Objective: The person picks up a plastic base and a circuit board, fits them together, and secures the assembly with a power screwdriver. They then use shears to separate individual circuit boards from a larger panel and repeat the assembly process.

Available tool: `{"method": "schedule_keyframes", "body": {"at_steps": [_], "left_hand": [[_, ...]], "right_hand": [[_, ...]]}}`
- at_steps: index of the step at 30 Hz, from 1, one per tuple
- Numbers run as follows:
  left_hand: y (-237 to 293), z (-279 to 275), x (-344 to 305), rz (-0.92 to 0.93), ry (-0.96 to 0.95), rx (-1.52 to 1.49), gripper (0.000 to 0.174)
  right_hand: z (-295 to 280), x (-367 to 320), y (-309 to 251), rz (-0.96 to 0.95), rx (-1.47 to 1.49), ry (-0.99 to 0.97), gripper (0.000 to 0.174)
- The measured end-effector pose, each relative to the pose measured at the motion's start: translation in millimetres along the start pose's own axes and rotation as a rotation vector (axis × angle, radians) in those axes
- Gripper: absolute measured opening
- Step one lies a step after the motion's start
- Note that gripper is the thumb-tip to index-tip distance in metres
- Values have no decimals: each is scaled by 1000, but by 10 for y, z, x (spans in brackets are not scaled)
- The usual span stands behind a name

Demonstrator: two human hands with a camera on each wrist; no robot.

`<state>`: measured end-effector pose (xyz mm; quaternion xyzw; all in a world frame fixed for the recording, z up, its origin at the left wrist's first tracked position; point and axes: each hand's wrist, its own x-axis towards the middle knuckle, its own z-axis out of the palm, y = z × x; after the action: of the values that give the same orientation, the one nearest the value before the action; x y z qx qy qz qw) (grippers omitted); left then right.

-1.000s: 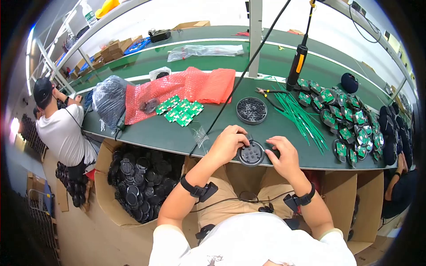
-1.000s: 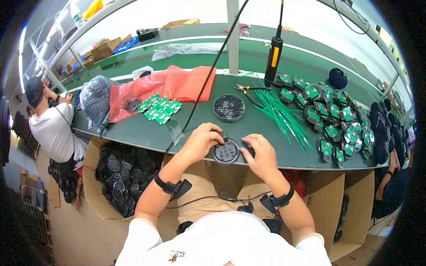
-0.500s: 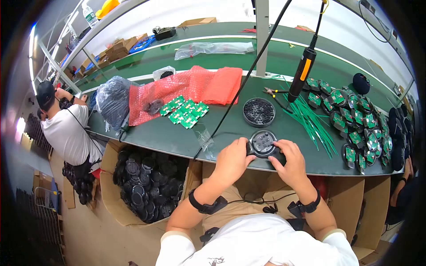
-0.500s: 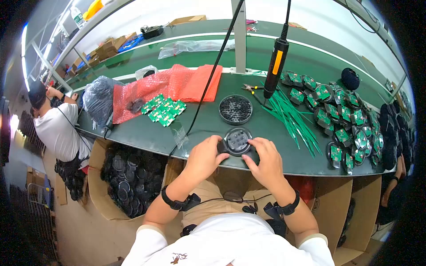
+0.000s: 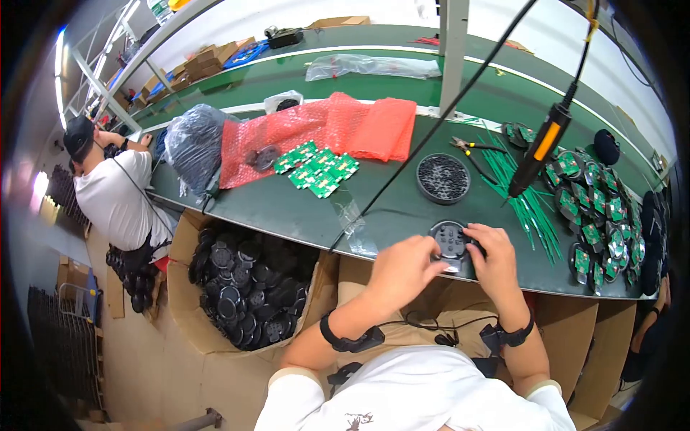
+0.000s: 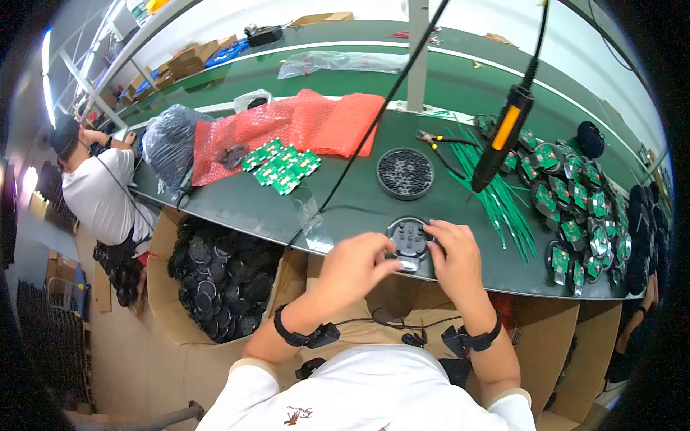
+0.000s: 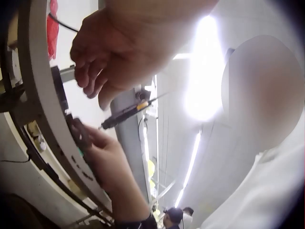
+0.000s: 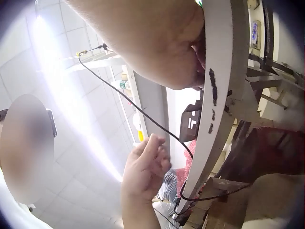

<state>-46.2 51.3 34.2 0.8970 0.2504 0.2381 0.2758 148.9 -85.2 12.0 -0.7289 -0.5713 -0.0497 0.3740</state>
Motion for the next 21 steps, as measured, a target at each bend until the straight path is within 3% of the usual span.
{"method": "schedule_keyframes", "body": {"at_steps": [2,4,6,9,12,14,16,18,21], "left_hand": [[-182,-242,36,-16,254,-115,32],[-544,-683,170,-214,420,59,29],[-1073,-862,345,-260,533,478,34],[-1515,-874,529,-415,383,641,44],[-1609,-894,531,-369,400,583,50],[-1667,-848,514,-289,489,542,43],[-1713,-798,480,-313,596,150,34],[-1667,-766,438,-212,672,178,28],[-1460,-818,384,-295,553,332,22]], "right_hand": [[29,28,27,22,19,14,28],[36,50,-26,31,33,31,26],[29,51,-18,48,38,2,26],[39,78,-29,43,46,22,24],[8,57,-99,85,97,90,22],[-58,40,-191,119,135,145,21],[-147,61,-327,107,249,125,19],[-163,100,-405,40,252,161,18],[-191,154,-542,6,317,107,18]]}}
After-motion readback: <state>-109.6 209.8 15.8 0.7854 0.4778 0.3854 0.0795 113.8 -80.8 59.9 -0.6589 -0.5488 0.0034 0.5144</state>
